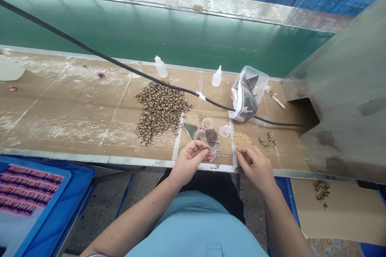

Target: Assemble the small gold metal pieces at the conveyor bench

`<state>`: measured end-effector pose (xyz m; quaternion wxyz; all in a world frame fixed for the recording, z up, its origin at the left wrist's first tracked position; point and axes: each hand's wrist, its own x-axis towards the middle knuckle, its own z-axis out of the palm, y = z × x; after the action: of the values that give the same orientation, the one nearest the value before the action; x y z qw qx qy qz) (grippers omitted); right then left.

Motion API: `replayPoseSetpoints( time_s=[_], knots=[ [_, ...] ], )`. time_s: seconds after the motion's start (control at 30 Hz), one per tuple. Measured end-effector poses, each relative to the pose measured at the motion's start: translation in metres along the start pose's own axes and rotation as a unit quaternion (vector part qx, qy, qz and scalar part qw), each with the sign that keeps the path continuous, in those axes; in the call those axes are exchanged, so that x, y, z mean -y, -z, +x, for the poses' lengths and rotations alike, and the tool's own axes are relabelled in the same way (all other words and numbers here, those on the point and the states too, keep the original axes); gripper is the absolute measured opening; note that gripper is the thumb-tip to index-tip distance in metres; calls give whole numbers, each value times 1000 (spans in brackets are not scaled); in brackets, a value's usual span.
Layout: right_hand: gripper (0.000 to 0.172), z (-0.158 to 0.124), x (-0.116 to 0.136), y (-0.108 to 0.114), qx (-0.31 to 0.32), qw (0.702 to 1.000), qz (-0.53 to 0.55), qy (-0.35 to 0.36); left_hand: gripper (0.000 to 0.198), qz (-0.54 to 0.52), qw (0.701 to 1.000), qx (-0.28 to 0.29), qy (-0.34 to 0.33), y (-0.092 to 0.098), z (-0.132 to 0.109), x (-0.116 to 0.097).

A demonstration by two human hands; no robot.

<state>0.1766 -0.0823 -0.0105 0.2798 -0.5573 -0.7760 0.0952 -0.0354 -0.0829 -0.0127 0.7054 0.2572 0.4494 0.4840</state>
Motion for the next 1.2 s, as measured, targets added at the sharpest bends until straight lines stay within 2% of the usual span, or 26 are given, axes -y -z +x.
replayPoseSetpoints(
  time_s=[0.2, 0.33, 0.57, 0.93, 1.2],
  knots=[
    [14, 15, 33, -22, 5, 990, 138, 2, 35, -67, 997, -10, 21, -6, 3, 1],
    [13, 17, 43, -36, 8, 984, 178, -7, 35, -91, 995, -34, 17, -6, 2, 2],
    [15, 16, 42, -39, -10, 987, 156, -19, 33, -83, 995, -59, 0, -7, 2, 8],
    [12, 14, 36, -39, -17, 992, 103, 72, 29, -54, 996, -64, -30, -7, 1, 12],
    [14, 13, 33, -38, -6, 992, 90, 84, 28, -43, 996, -70, -22, -9, 1, 10]
  ],
)
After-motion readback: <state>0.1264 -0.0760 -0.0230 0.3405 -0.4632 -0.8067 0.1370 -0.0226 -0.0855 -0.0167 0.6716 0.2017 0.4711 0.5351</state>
